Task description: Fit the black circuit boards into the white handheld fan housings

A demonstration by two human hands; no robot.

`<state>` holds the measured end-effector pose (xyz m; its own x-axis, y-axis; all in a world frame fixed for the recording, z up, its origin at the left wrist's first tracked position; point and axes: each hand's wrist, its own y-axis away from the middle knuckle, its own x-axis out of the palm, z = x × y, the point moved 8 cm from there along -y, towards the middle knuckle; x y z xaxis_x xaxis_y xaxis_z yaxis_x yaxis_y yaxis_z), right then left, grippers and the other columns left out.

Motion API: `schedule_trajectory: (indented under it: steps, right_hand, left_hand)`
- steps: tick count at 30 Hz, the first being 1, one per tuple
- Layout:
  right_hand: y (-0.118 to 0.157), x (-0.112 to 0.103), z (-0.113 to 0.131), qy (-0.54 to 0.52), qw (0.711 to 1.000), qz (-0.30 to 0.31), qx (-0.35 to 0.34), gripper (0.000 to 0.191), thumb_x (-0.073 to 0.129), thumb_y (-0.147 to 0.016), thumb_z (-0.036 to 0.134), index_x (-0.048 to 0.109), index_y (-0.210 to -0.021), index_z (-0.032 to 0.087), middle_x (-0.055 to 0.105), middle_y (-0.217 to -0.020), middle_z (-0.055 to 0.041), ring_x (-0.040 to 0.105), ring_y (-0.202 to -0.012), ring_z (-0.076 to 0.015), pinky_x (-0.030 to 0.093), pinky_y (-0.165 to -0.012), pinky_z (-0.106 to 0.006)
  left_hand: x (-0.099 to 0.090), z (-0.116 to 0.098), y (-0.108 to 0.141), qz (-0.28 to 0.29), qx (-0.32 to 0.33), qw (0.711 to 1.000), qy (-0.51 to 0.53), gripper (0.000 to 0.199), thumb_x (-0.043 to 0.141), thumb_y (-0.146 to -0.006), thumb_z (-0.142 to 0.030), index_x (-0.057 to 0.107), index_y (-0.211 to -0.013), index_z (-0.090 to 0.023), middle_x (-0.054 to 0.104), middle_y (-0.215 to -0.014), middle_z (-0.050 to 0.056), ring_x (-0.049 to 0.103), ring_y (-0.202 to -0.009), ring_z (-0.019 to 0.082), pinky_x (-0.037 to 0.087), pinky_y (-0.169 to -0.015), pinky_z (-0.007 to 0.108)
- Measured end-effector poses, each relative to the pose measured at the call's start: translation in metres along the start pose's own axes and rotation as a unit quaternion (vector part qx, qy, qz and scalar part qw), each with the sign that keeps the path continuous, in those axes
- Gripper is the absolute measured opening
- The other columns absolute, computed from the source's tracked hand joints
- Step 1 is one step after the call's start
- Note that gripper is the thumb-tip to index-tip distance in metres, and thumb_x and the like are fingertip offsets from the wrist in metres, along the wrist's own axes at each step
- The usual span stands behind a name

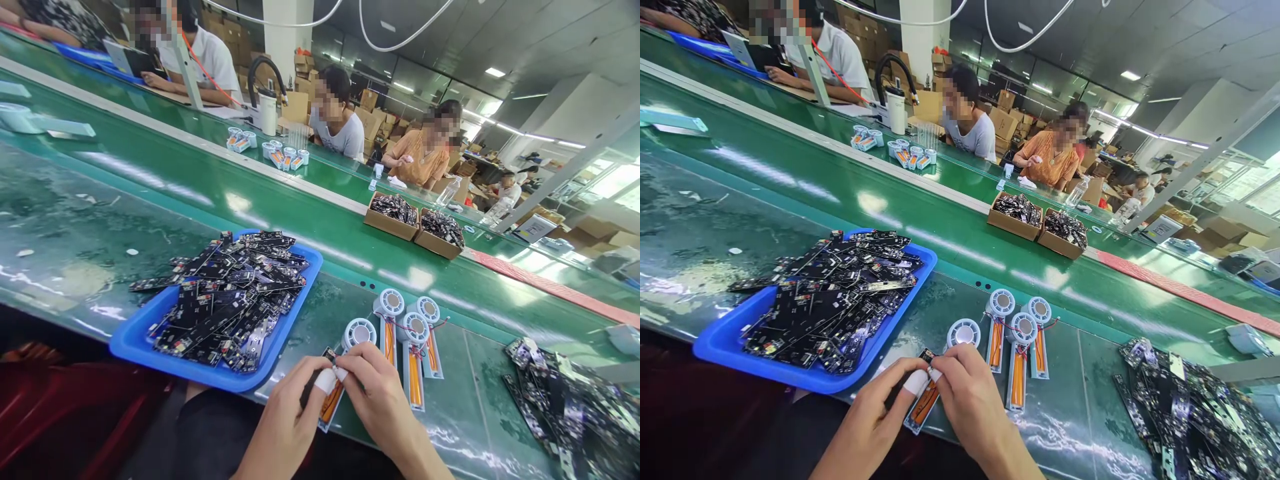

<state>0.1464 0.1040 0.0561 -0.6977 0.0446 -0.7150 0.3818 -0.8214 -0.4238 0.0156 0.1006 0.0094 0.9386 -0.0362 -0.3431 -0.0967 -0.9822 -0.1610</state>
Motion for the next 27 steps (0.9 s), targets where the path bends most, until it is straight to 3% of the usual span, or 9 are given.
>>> schedule_trajectory:
  steps: [3,6,10,15,18,24,27]
  right_hand:
    - [0.001,0.001,0.003,0.006,1.0,0.022,-0.009,0.026,0.045,-0.104,0.019,0.07,-0.112,0.019,0.066,-0.097,-0.0096,0.067,-0.083,-0.0187,0.059,-0.074,-0.029]
    - [0.001,0.0,0.004,-0.024,0.999,0.034,-0.002,0.024,0.049,-0.102,0.016,0.071,-0.11,0.02,0.067,-0.097,-0.0079,0.067,-0.085,-0.0174,0.058,-0.077,-0.026]
    - [-0.003,-0.005,0.0,-0.042,0.999,0.006,0.018,0.017,0.055,-0.099,0.014,0.071,-0.097,0.02,0.068,-0.089,-0.005,0.067,-0.08,-0.0157,0.057,-0.074,-0.025]
    - [-0.005,-0.011,0.0,0.015,0.998,-0.052,0.019,0.015,0.055,-0.098,0.016,0.07,-0.094,0.021,0.069,-0.087,-0.0052,0.065,-0.08,-0.0178,0.056,-0.071,-0.029]
    - [-0.006,-0.008,0.002,0.047,0.997,-0.05,0.021,0.018,0.053,-0.099,0.017,0.069,-0.092,0.021,0.069,-0.085,-0.0047,0.064,-0.079,-0.0184,0.054,-0.07,-0.03]
    - [-0.005,-0.005,0.02,0.155,0.986,-0.027,-0.051,0.023,0.047,-0.1,0.012,0.068,-0.094,0.019,0.069,-0.086,-0.0081,0.059,-0.073,-0.0204,0.052,-0.066,-0.033]
    - [-0.006,-0.006,0.017,0.158,0.987,-0.002,-0.043,0.024,0.045,-0.101,0.013,0.068,-0.095,0.019,0.069,-0.089,-0.0085,0.061,-0.074,-0.0207,0.052,-0.068,-0.033]
  left_hand:
    - [0.0,0.0,-0.005,0.012,-0.01,1.0,0.023,0.026,0.05,-0.097,-0.035,0.073,-0.098,-0.022,0.075,-0.096,0.006,0.071,-0.085,0.02,0.058,-0.075,0.027]
    - [0.002,0.007,-0.007,0.033,-0.06,0.996,0.055,0.027,0.052,-0.096,-0.037,0.073,-0.098,-0.021,0.074,-0.087,0.004,0.071,-0.078,0.02,0.056,-0.064,0.024]
    - [0.006,0.015,-0.002,0.041,-0.097,0.991,0.082,0.027,0.051,-0.095,-0.038,0.071,-0.103,-0.02,0.075,-0.089,0.005,0.071,-0.073,0.019,0.053,-0.053,0.022]
    - [0.002,0.024,0.005,-0.008,-0.101,0.991,0.083,0.038,0.05,-0.096,-0.039,0.058,-0.129,-0.021,0.078,-0.104,0.008,0.077,-0.081,0.022,0.063,-0.065,0.029]
    - [0.001,0.017,0.006,-0.017,-0.064,0.997,0.035,0.031,0.05,-0.095,-0.034,0.065,-0.119,-0.022,0.08,-0.105,0.008,0.078,-0.09,0.023,0.065,-0.073,0.029]
    - [-0.011,-0.021,0.009,-0.108,0.114,0.985,-0.065,0.027,0.051,-0.094,-0.022,0.074,-0.108,-0.021,0.082,-0.103,0.004,0.079,-0.091,0.018,0.062,-0.08,0.02]
    - [-0.014,-0.027,0.008,-0.11,0.14,0.982,-0.059,0.027,0.051,-0.095,-0.021,0.075,-0.107,-0.02,0.081,-0.103,0.006,0.078,-0.092,0.018,0.061,-0.083,0.02]
